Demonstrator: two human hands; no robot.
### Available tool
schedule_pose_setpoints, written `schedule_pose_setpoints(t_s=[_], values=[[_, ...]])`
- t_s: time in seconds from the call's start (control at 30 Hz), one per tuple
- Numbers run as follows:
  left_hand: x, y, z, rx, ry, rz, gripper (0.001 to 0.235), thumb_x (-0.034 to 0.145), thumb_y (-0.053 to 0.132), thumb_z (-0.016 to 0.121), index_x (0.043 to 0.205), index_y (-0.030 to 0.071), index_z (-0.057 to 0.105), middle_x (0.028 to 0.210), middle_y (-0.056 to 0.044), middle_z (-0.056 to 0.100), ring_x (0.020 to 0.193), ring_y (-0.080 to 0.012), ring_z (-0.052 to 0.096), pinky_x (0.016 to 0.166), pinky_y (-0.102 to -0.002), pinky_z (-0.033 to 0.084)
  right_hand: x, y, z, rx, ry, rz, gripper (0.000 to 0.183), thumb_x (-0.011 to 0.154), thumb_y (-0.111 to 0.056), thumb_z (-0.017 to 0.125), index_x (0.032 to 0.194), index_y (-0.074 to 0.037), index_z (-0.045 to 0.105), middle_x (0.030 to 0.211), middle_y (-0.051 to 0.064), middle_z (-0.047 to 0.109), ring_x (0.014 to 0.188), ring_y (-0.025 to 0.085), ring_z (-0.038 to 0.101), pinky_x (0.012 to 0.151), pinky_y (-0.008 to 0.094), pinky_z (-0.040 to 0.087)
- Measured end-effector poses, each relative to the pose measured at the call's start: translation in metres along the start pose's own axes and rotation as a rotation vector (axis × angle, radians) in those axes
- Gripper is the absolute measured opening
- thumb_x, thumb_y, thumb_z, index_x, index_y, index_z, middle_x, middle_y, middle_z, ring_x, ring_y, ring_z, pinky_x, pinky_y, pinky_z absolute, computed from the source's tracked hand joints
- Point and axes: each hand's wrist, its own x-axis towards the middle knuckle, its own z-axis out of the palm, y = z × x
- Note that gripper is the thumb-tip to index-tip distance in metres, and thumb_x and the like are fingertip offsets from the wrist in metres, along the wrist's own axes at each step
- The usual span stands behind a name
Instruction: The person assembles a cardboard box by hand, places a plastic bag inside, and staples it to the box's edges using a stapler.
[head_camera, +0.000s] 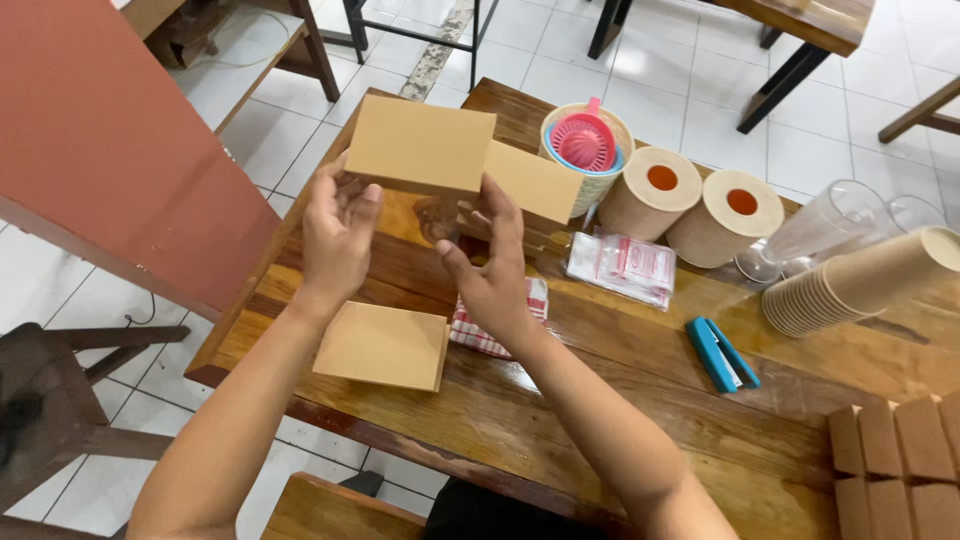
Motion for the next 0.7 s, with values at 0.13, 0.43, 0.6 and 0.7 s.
schedule_pose_setpoints(t_s=[0.13, 0.43, 0.6, 0.7], values=[[0.014, 0.013, 0.049, 0.079, -0.115, -0.017, 0.072, 0.108, 0.032, 0.069, 0.158, -0.008, 0.035, 0.144, -0.029, 0.054, 0.140, -0.0442, 0.055, 0.116, -0.057, 0.044, 0.003, -0.011, -0.049, -0.210, 0.092, -0.076, 0.088, 0.094, -0.018, 0.084, 0.166, -0.007, 0.036, 0.153, 0.015, 0.042, 0.145, 0.031, 0.049, 0.124, 0.045, 0.041], [0.023, 0.005, 0.104, 0.338, -0.294, -0.274, 0.089, 0.093, 0.033, 0.080, 0.162, -0.003, 0.036, 0.155, -0.028, 0.049, 0.149, -0.0411, 0.046, 0.120, -0.051, 0.045, -0.008, 0.033, -0.103, -0.263, 0.189, 0.020, 0.087, 0.095, -0.025, 0.081, 0.168, -0.010, 0.036, 0.152, 0.019, 0.046, 0.143, 0.037, 0.052, 0.120, 0.051, 0.041], [0.019, 0.007, 0.105, 0.382, -0.343, -0.393, 0.103, 0.094, 0.035, 0.077, 0.168, -0.003, 0.016, 0.166, -0.032, 0.030, 0.157, -0.0428, 0.031, 0.127, -0.046, 0.037, -0.012, 0.028, -0.105, -0.295, 0.154, 0.112, 0.092, 0.093, -0.024, 0.081, 0.170, -0.012, 0.032, 0.159, 0.021, 0.043, 0.150, 0.043, 0.045, 0.123, 0.053, 0.037], [0.013, 0.016, 0.101, 0.393, -0.315, -0.388, 0.105, 0.098, 0.037, 0.074, 0.170, 0.001, 0.008, 0.170, -0.031, 0.023, 0.160, -0.0451, 0.022, 0.131, -0.054, 0.026, -0.032, 0.032, -0.106, -0.240, 0.247, 0.118, 0.081, 0.100, -0.023, 0.073, 0.169, -0.012, 0.031, 0.160, 0.019, 0.042, 0.147, 0.039, 0.047, 0.121, 0.052, 0.038]])
